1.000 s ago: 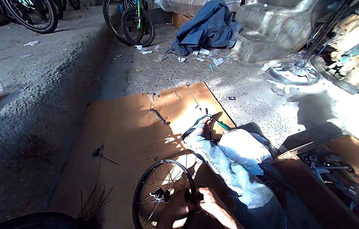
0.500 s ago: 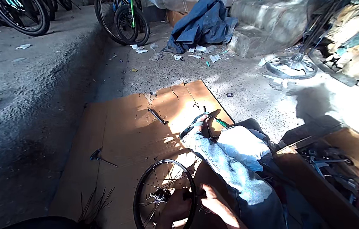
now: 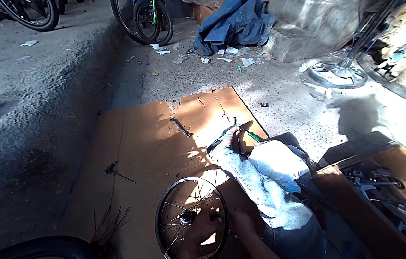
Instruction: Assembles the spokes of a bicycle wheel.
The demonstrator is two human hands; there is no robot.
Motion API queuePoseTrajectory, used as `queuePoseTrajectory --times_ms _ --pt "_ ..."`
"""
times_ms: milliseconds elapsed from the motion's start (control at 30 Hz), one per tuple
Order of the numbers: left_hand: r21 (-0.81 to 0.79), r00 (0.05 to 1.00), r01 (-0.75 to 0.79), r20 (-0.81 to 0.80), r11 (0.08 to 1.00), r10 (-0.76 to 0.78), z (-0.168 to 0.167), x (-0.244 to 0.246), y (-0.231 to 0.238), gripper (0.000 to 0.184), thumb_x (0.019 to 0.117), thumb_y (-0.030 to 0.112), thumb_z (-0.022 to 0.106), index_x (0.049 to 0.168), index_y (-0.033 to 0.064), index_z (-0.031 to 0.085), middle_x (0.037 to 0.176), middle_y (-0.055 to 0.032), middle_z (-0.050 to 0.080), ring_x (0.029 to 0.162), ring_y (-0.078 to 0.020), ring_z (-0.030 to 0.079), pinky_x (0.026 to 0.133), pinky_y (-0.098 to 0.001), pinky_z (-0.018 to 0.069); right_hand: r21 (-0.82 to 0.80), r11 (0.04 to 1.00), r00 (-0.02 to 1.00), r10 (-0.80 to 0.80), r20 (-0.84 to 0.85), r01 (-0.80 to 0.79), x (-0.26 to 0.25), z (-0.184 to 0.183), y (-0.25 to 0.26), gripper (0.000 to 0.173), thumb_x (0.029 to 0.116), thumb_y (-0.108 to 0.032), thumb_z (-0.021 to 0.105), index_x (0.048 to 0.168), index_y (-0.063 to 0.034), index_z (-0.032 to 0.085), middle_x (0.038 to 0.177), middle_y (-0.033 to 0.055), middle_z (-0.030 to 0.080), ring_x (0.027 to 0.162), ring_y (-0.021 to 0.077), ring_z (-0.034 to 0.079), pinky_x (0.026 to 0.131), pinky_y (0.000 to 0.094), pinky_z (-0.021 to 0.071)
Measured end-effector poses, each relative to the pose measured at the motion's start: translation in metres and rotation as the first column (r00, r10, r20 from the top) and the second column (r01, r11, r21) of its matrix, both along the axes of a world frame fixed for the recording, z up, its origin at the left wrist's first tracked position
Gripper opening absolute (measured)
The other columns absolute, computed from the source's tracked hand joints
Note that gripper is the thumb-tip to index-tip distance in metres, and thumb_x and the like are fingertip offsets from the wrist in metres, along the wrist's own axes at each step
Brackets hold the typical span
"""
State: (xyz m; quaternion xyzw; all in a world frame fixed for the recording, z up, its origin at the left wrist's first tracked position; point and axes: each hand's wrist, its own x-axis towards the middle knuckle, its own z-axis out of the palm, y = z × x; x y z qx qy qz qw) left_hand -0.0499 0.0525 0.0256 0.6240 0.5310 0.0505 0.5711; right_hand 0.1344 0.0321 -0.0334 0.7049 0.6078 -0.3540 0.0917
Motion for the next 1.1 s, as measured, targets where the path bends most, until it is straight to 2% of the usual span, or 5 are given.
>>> queuePoseTrajectory --times_ms 367,467,767,967,1100 --pt "0.027 0.995 -0.047 -0.088 0.999 0.049 -0.003 -0.002 0.001 0.028 0.1006 0.028 0.061 0.115 0.0091 0.076 0.117 -0.0102 0.072 0.103 -0.0215 0.068 0.096 -0.0438 0.0535 -0.015 0.991 0.991 0.134 -0.007 -0.135 -0.010 -0.002 -0.007 0.031 0.0945 -0.020 0.063 0.120 -0.0038 0.070 0.129 0.0171 0.066 0.119 0.0347 0.064 0.097 0.0542 0.0528" --pt "0.029 0.989 -0.061 -0.134 0.998 0.065 -0.006 -0.002 0.000 0.029 0.0994 0.030 0.062 0.117 0.0117 0.076 0.120 -0.0106 0.071 0.107 -0.0238 0.068 0.098 -0.0477 0.0531 -0.028 0.999 0.999 -0.037 0.037 0.038 -0.009 0.008 -0.001 0.033 0.0918 -0.027 0.067 0.118 -0.0068 0.069 0.121 0.0161 0.070 0.113 0.0352 0.067 0.091 0.0575 0.0545" --pt "0.055 0.988 -0.036 -0.145 0.998 0.044 -0.010 0.003 -0.002 0.032 0.0981 0.032 0.061 0.119 0.0128 0.076 0.129 -0.0073 0.071 0.125 -0.0231 0.064 0.109 -0.0510 0.0486 -0.041 0.825 0.588 -0.436 -0.682 0.564 0.018 0.023 -0.007 0.014 0.0852 -0.006 0.076 0.099 -0.0032 0.073 0.088 0.0088 0.074 0.076 0.0180 0.073 0.070 0.0368 0.0630" --pt "0.069 0.992 -0.091 -0.080 0.993 0.097 -0.002 -0.002 0.000 0.031 0.1003 0.030 0.060 0.118 0.0100 0.075 0.116 -0.0130 0.073 0.105 -0.0262 0.069 0.097 -0.0497 0.0540 0.317 0.851 0.785 -0.164 -0.598 0.419 0.017 0.032 -0.006 0.012 0.0839 -0.012 0.073 0.095 -0.0094 0.075 0.091 0.0014 0.074 0.085 0.0093 0.070 0.078 0.0309 0.0595" --pt "0.050 0.992 -0.094 -0.082 0.994 0.098 -0.002 -0.001 0.001 0.031 0.1008 0.031 0.060 0.120 0.0104 0.074 0.118 -0.0121 0.072 0.108 -0.0251 0.069 0.099 -0.0492 0.0536 0.256 0.864 0.755 -0.193 -0.627 0.433 0.016 0.038 -0.009 0.013 0.0877 -0.012 0.074 0.100 -0.0081 0.077 0.095 0.0026 0.076 0.088 0.0088 0.072 0.082 0.0297 0.0602"
